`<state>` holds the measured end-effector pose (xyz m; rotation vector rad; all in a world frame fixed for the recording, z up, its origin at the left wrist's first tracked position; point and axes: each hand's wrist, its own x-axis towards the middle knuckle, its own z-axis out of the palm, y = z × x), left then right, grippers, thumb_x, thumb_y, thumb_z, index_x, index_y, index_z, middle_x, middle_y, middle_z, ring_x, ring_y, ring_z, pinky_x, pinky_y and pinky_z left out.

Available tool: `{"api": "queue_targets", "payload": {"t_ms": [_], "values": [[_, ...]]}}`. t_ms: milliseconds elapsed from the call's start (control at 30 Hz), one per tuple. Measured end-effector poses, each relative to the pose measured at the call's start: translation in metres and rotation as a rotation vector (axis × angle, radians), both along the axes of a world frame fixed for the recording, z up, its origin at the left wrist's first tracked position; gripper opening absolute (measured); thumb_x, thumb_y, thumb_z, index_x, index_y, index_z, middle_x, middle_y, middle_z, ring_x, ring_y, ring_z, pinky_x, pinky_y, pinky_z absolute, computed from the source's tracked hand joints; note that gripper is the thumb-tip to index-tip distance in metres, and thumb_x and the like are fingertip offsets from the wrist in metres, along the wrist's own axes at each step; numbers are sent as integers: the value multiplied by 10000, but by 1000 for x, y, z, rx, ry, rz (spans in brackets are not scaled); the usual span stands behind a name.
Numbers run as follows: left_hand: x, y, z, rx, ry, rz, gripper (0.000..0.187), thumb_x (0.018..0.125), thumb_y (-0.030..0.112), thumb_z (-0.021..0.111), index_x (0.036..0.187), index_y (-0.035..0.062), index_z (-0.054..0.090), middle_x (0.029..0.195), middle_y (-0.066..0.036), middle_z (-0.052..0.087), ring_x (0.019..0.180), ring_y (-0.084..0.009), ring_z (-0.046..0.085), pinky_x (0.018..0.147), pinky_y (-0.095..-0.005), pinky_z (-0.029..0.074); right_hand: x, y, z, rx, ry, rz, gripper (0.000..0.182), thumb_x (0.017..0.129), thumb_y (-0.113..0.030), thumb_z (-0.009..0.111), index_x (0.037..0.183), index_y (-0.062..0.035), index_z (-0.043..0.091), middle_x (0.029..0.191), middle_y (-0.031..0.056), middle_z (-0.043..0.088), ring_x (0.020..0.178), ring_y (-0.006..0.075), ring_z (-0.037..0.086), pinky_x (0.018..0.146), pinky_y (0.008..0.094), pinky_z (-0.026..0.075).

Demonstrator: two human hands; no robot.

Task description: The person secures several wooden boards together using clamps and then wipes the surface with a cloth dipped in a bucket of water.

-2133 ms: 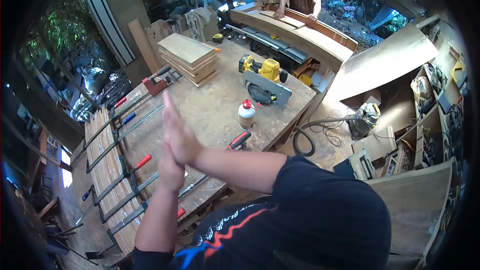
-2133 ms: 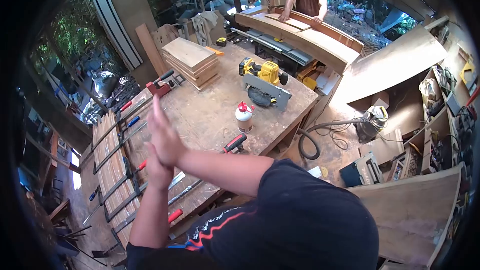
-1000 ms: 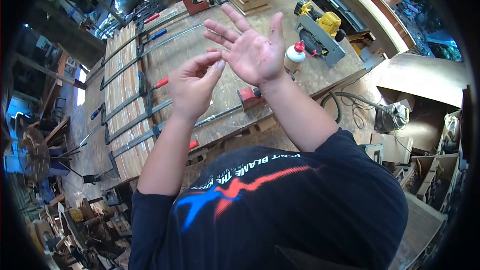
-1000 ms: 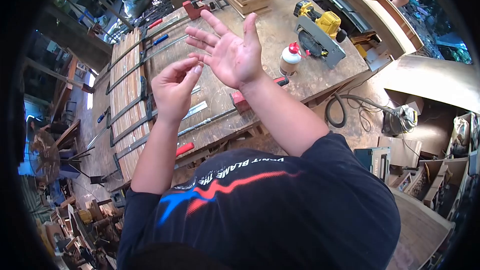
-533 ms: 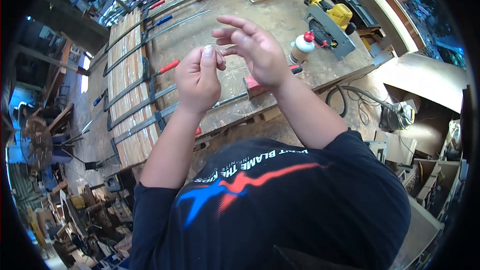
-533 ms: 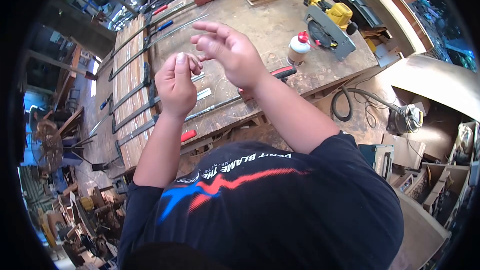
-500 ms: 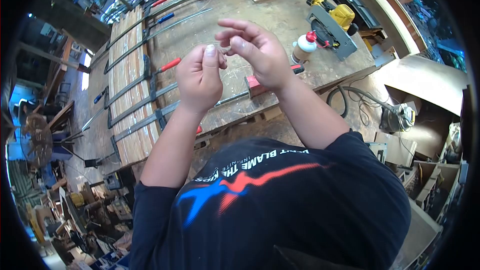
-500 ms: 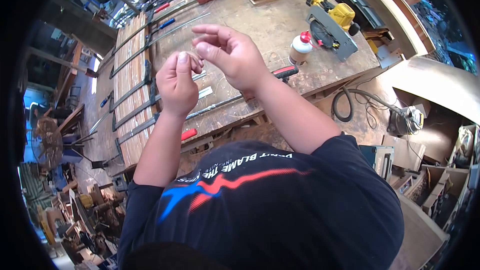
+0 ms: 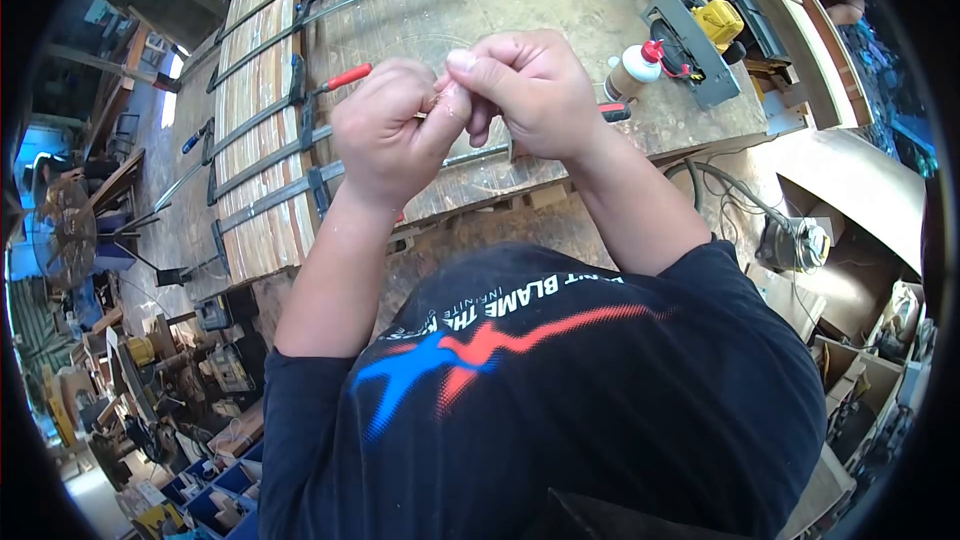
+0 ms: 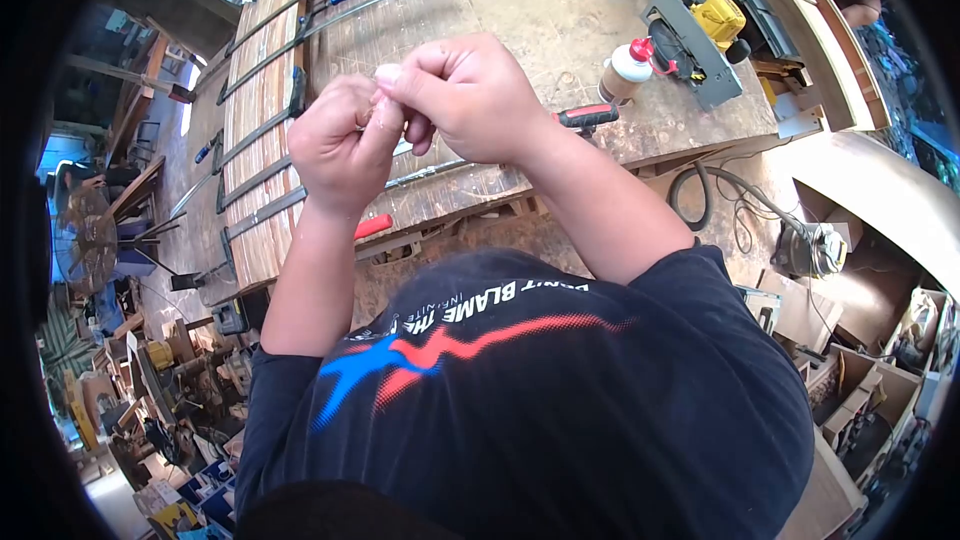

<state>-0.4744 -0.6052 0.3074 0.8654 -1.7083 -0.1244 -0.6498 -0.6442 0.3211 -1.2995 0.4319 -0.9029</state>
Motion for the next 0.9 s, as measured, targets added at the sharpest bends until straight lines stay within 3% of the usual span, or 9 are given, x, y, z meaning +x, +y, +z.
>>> {"api": "queue_targets", "payload": {"t_ms": [100, 300, 400, 500, 600, 633, 733, 900], "values": [[-1, 4, 2, 50, 45, -53, 264, 819, 59, 801, 655, 23, 597, 675, -79, 629, 580, -152, 585, 518, -274, 453, 5, -1, -9, 126, -118, 39, 327, 1037, -235, 581, 869, 21, 697, 723, 71, 678, 621, 126, 658, 582, 261, 544], [5, 3, 2, 130, 104, -50, 272, 829, 66, 809, 660, 24, 599, 674, -63, 632, 592, -131, 578, 524, -265, 444, 7, 3, -14, 179, -221, 58, 317, 1067, -233, 524, 1044, 33, 694, 863, 87, 709, 753, 154, 695, 705, 295, 579], [5, 2, 4, 128, 67, -49, 259, 808, 63, 817, 664, 22, 605, 669, -66, 632, 605, -137, 593, 547, -268, 455, -6, -2, -15, 115, -181, 130, 272, 1039, -204, 582, 1119, 43, 665, 950, 120, 712, 822, 198, 707, 741, 316, 582], [7, 1, 6, 166, 27, -65, 247, 766, 73, 834, 664, 29, 613, 674, -68, 640, 621, -159, 615, 572, -278, 470, -11, 0, -14, -21, -129, 62, 198, 967, -151, 692, 1062, 22, 708, 897, 85, 716, 773, 148, 687, 695, 275, 565], [9, 4, 23, 182, -189, -29, 236, 722, 102, 845, 659, 47, 623, 687, -71, 651, 640, -193, 631, 582, -298, 484, -30, -1, 1, -163, 189, -7, 150, 889, -113, 778, 980, 3, 750, 811, 44, 707, 697, 94, 653, 615, 233, 528], [10, 4, 27, 197, -263, -21, 242, 704, 149, 856, 652, 69, 633, 690, -69, 651, 670, -226, 639, 602, -324, 497, -34, 4, 9, -159, 323, -71, 123, 873, -121, 796, 919, -9, 770, 746, 24, 696, 625, 61, 621, 533, 215, 486], [9, 7, 40, 161, -427, 29, 250, 696, 179, 864, 648, 80, 639, 689, -69, 650, 696, -248, 645, 633, -344, 507, -38, 5, 13, -471, 479, -114, 106, 879, -104, 784, 920, -8, 768, 750, 25, 698, 606, 55, 615, 506, 210, 473], [8, 9, 45, 188, -505, 53, 267, 693, 211, 879, 648, 91, 644, 693, -66, 643, 714, -259, 639, 669, -365, 504, -38, 8, 6, -491, 441, -181, 90, 886, -99, 768, 906, -11, 771, 738, 30, 695, 609, 51, 622, 508, 206, 480]]}}
